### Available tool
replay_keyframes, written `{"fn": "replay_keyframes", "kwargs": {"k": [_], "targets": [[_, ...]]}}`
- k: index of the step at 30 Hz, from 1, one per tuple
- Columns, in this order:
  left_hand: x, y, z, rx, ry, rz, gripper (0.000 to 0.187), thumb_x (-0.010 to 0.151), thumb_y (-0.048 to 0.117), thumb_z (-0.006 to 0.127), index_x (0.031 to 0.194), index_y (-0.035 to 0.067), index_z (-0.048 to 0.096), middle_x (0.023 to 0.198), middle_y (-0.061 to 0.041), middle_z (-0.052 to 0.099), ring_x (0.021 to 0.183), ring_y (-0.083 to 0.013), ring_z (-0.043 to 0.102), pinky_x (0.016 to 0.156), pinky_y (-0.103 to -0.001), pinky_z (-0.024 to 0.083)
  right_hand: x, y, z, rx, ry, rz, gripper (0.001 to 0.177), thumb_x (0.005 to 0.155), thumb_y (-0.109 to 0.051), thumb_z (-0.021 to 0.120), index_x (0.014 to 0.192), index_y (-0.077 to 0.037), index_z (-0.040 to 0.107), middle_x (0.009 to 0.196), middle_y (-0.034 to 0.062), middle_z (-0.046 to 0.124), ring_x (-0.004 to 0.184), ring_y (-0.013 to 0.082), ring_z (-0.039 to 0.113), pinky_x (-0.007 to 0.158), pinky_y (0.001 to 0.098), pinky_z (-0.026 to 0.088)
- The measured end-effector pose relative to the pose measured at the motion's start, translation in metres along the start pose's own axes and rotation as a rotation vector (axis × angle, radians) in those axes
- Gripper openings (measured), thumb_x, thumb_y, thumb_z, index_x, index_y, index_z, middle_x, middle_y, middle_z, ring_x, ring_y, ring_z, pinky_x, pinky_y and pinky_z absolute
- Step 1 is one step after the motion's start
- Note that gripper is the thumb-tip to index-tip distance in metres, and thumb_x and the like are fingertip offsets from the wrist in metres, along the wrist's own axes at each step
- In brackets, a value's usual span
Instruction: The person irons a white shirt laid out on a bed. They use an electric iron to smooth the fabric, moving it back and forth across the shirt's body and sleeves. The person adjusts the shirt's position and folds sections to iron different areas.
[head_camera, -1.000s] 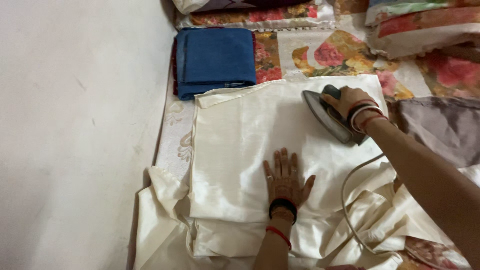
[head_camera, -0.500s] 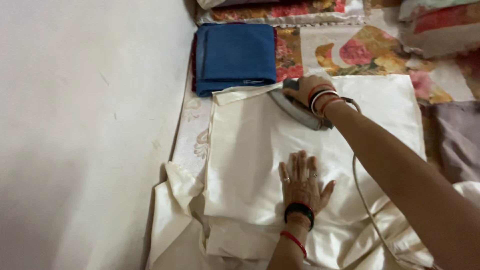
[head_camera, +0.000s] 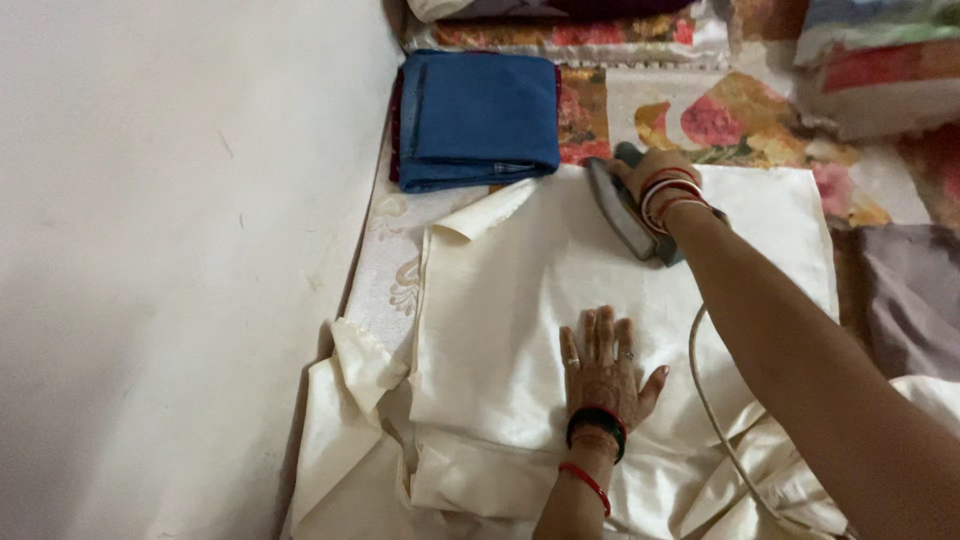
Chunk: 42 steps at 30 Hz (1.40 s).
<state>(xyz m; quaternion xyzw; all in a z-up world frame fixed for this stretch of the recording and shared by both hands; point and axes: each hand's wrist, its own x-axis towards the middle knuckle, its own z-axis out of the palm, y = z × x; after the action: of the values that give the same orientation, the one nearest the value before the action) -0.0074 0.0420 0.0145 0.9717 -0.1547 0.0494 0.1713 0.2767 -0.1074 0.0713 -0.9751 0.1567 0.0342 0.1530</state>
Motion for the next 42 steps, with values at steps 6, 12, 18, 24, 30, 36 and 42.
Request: {"fn": "replay_keyframes", "kwargs": {"k": [6,12,18,24,30,36,42], "targets": [[0.001,-0.002,-0.001,0.017,-0.023,0.001,0.085,0.092,0.063,0.050,0.154,0.006,0.038,0.166,-0.018,0.024,0.155,-0.0359,0.014,0.123,-0.062,0.001,-0.022,0.009,-0.013,0.040,-0.009,0.012,0.076,0.092,-0.070,0.061,0.118,0.000,0.072,0.108,0.0299,0.072,0.101,0.0446,0.071,0.085,0.0530,0.056],[0.001,-0.003,0.003,-0.042,0.006,-0.002,0.085,0.092,0.060,0.051,0.152,0.001,0.041,0.162,-0.020,0.031,0.154,-0.0373,0.016,0.122,-0.063,0.003,-0.118,-0.005,-0.019,-0.192,-0.290,-0.260,0.079,0.092,-0.076,0.049,0.118,-0.004,0.071,0.107,0.0284,0.074,0.100,0.0426,0.074,0.090,0.0502,0.058],[-0.003,-0.005,0.009,-0.103,0.037,-0.011,0.076,0.098,0.054,0.049,0.146,-0.004,0.047,0.158,-0.020,0.040,0.155,-0.0333,0.023,0.125,-0.062,0.005,-0.136,-0.009,-0.022,-0.238,-0.279,-0.338,0.075,0.088,-0.075,0.049,0.120,-0.011,0.069,0.108,0.0246,0.074,0.100,0.0418,0.072,0.090,0.0518,0.057],[-0.003,-0.009,0.014,-0.096,0.116,-0.008,0.057,0.102,0.044,0.049,0.136,-0.001,0.055,0.150,-0.018,0.050,0.149,-0.0328,0.034,0.124,-0.059,0.014,-0.068,-0.024,-0.023,-0.148,-0.147,-0.213,0.082,0.092,-0.078,0.050,0.113,-0.002,0.075,0.107,0.0282,0.075,0.102,0.0434,0.072,0.090,0.0527,0.057],[0.084,-0.085,0.018,-0.233,0.514,-0.101,0.039,0.106,0.032,0.056,0.132,0.002,0.060,0.131,-0.020,0.063,0.121,-0.0420,0.056,0.107,-0.055,0.044,-0.090,-0.011,-0.014,-0.207,-0.213,-0.324,0.082,0.090,-0.079,0.049,0.116,-0.004,0.072,0.106,0.0276,0.074,0.099,0.0435,0.072,0.089,0.0515,0.056],[0.232,-0.208,-0.021,-0.712,0.699,-0.848,0.040,0.098,0.035,0.058,0.121,0.002,0.061,0.122,-0.022,0.067,0.112,-0.0381,0.065,0.097,-0.047,0.052,-0.129,-0.021,-0.030,-0.252,-0.333,-0.332,0.075,0.087,-0.077,0.048,0.115,-0.011,0.070,0.100,0.0225,0.076,0.094,0.0407,0.074,0.085,0.0513,0.058],[0.308,-0.254,-0.036,-1.448,0.655,-1.388,0.090,0.082,0.046,0.081,0.140,-0.013,0.047,0.139,-0.027,0.060,0.124,-0.0380,0.065,0.105,-0.043,0.053,-0.096,-0.051,-0.023,-0.218,-0.275,-0.318,0.079,0.090,-0.078,0.047,0.114,-0.007,0.070,0.098,0.0242,0.076,0.092,0.0409,0.075,0.081,0.0512,0.059]]}}
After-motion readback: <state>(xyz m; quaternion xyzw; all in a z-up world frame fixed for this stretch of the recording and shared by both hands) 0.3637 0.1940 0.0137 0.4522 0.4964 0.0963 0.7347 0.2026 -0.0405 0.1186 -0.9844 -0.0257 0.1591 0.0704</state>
